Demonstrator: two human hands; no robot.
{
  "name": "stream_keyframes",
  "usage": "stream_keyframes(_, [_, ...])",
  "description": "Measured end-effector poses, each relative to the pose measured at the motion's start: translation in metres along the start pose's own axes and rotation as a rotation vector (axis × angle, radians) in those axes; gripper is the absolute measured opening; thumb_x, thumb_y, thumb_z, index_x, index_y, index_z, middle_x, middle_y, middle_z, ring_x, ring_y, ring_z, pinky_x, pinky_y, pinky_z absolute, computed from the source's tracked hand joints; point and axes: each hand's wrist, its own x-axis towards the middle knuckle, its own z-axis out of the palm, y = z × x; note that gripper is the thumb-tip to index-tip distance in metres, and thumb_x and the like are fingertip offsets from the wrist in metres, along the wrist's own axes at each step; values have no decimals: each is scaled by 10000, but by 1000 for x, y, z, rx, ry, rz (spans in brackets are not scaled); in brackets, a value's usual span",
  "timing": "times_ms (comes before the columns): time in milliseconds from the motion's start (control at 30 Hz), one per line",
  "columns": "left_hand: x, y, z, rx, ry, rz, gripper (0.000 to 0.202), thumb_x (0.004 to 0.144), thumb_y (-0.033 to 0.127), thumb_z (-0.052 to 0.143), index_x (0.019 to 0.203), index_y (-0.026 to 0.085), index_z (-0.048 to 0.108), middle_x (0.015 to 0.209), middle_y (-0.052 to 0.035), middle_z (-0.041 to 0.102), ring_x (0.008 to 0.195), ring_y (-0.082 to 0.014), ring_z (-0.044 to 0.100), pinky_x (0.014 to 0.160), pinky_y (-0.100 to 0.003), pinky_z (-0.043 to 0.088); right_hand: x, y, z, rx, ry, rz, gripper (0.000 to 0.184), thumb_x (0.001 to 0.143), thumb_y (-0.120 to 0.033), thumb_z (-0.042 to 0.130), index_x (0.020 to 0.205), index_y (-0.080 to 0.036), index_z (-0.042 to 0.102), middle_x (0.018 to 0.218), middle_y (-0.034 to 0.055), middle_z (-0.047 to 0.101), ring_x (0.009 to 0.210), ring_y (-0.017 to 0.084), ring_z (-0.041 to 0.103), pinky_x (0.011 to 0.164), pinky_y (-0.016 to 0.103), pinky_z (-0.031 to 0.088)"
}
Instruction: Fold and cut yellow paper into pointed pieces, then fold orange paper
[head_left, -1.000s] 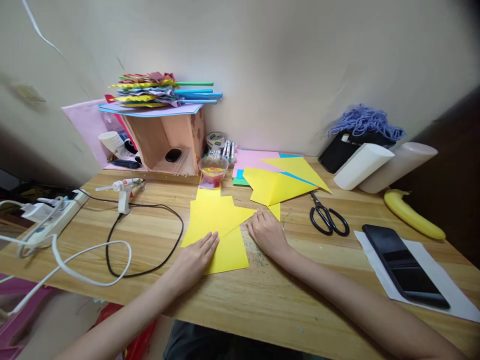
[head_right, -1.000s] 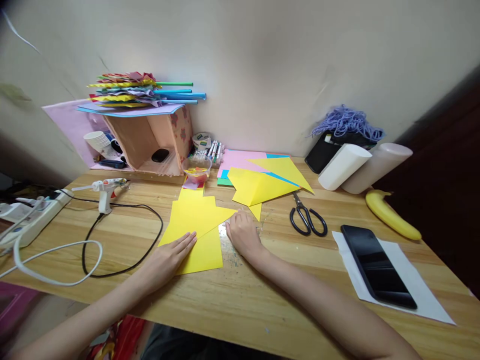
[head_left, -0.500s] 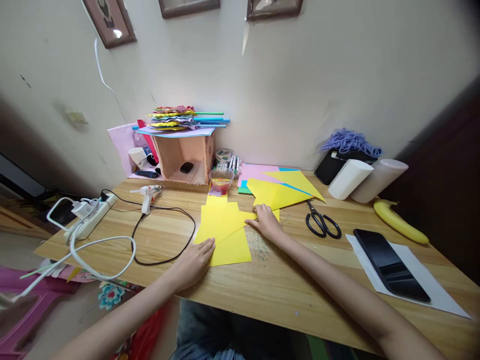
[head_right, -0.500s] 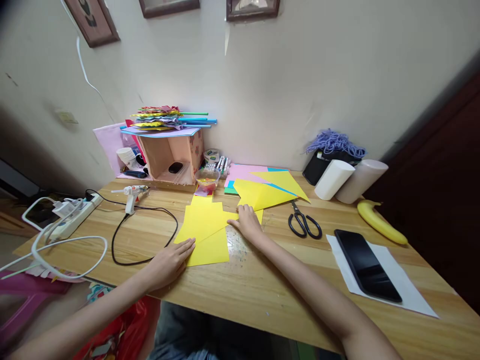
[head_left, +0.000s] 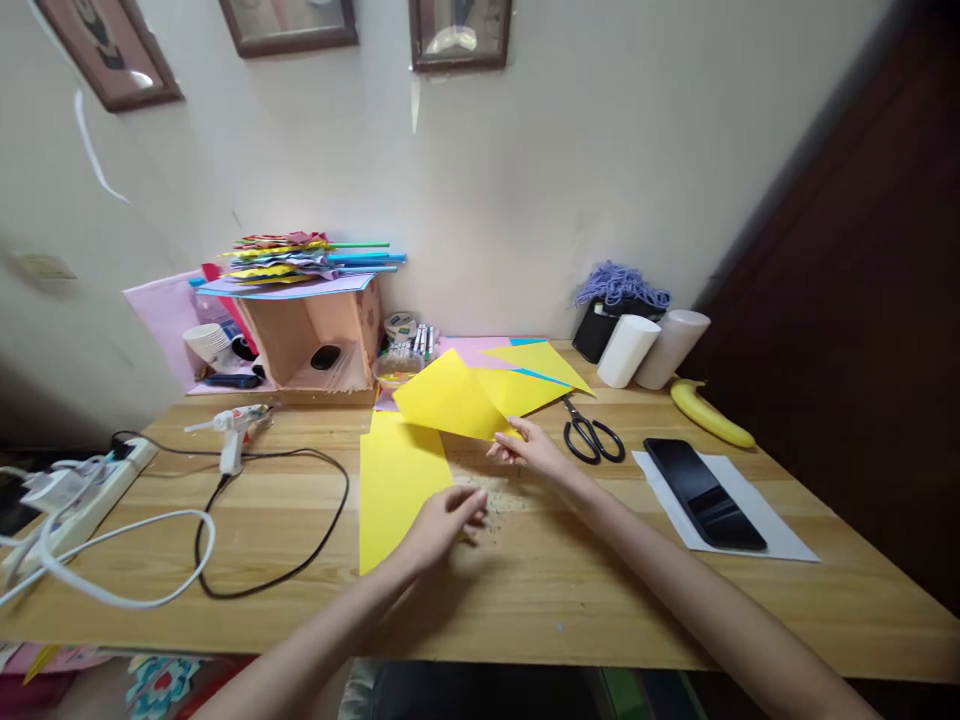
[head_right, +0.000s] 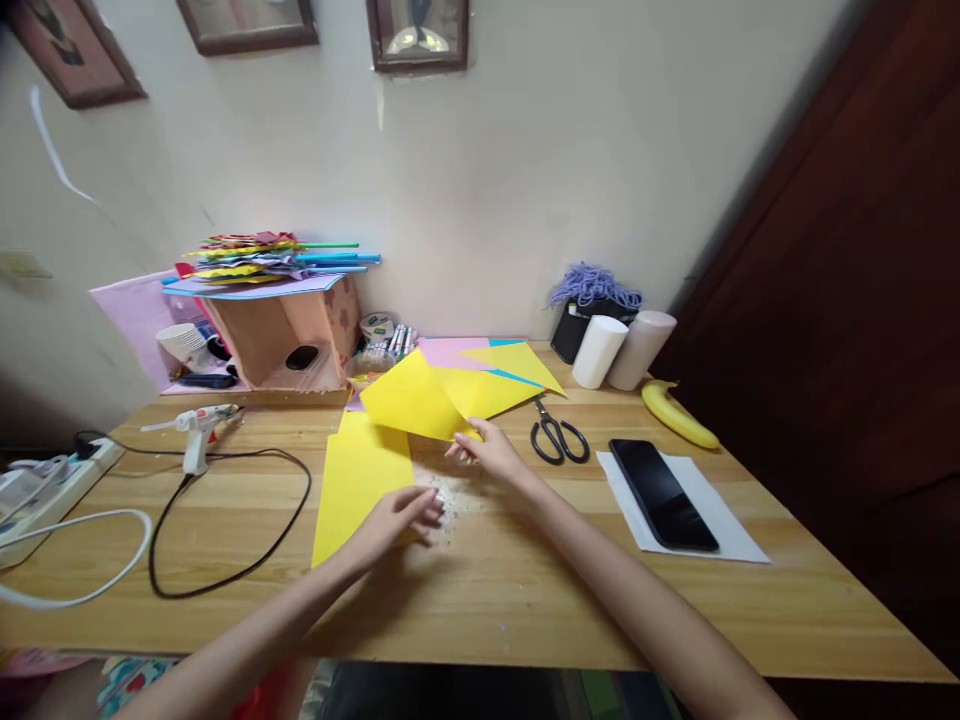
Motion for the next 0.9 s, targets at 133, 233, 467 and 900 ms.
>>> stream_keyframes(133, [71,11,14,-494,100,-20,335,775,406,557,867,87,596,887,-146,667,845,-196,640,806,-309,499,-33,12,1,533,55,122,291,761,-392,569,896,-136,542,762,77,689,588,115,597,582,236,471])
stream_keyframes(233, [99,11,13,-534,198,-29,186,781,262,563,876,102,571,890,-124,673,871,-197,636,803,-313,504,-44,14,9,664,-83,256,279,765,-356,585,905,-118,548,779,104,694,626,121,625,614,237,480])
stream_keyframes(467, [101,5,-5,-390,121,-40,219,783,270,551,959,143,521,922,-114,662,787,-198,650,702,-343,513,-16,19,-7,415,-32,247,239,776,-341,543,864,-118,539,715,75,683,485,93,572,422,179,404])
stream_keyframes(900, [59,-18,-139,1142,454,102,688,621,581,600,1136,146,463,1108,-145,504,1038,-318,465,824,-433,358,32,48,-62,-122,574,271,341,740,-252,514,1046,-108,468,1028,176,583,914,253,564,735,373,456])
